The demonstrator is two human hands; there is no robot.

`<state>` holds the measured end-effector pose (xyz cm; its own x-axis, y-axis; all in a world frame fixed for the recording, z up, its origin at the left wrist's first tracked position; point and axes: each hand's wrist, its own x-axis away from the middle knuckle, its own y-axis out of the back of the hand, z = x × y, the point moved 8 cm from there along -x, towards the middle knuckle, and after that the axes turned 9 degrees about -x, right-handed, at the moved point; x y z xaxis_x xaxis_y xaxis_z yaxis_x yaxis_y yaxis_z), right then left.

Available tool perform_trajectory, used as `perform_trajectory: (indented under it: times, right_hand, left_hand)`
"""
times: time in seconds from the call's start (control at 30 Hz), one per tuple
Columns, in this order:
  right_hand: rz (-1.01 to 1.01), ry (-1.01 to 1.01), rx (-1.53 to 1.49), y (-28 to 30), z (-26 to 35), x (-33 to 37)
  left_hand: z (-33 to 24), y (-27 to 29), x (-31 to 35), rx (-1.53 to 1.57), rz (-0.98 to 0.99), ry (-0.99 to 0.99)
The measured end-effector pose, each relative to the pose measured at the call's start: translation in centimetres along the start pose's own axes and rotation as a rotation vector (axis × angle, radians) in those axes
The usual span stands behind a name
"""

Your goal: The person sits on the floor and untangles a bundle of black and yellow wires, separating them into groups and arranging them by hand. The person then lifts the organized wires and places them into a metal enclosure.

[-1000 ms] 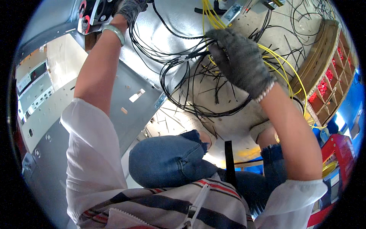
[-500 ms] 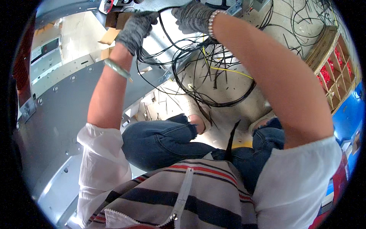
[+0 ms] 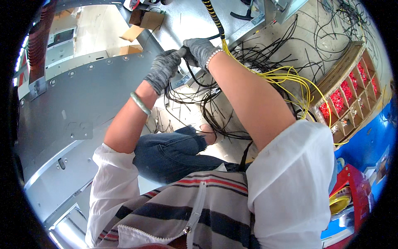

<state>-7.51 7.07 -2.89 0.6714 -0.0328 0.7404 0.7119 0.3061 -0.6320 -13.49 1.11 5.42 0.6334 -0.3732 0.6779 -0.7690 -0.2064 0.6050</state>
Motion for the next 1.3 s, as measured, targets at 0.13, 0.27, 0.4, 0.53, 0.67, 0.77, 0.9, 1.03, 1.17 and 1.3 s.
perform_trajectory:
  times: [0.13, 0.27, 0.4, 0.53, 0.67, 0.77, 0.9, 1.03, 1.17, 1.3]
  right_hand:
    - [-0.104, -0.021, -0.103, 1.1, -0.5, 0.7]
    - [-0.141, -0.033, -0.214, 2.2, -0.4, 0.3]
    - [-0.143, 0.005, -0.096, 2.6, -0.6, 0.8]
    - [0.029, 0.171, 0.477, 3.7, -0.4, -2.9]
    - [0.126, 0.393, 1.186, 3.8, -0.8, -7.1]
    - [0.116, 0.420, 1.185, 4.2, -0.2, -7.6]
    - [0.016, 0.451, 1.551, 1.6, 0.7, -4.1]
    - [-0.053, 0.396, 1.725, 1.0, 2.6, -0.7]
    - [-0.091, 0.405, 1.165, 4.2, 2.3, -3.8]
    - [-0.016, 0.083, 0.250, 3.8, -0.5, -0.8]
  left_hand:
    - [-2.8, -0.6, -0.1, -0.701, -0.094, -0.403]
    - [-6.1, -1.9, 1.3, -1.092, -0.201, -0.577]
    - [-5.1, -1.7, 0.6, -0.953, -0.101, -0.712]
    - [-5.7, -0.9, 0.7, -1.066, 0.027, -0.592]
    - [-6.3, -1.8, 1.2, -1.300, -0.200, -0.738]
    - [-7.2, -1.6, 1.4, -1.273, -0.265, -0.822]
    - [-2.6, -0.4, -2.6, -0.610, 0.064, -0.370]
    - [-1.1, -1.8, -1.4, 0.086, 0.374, -0.044]
    - [-1.6, -3.6, 0.6, -0.168, 0.416, 0.075]
    - [-0.4, -1.8, -4.1, -0.537, 0.236, -0.179]
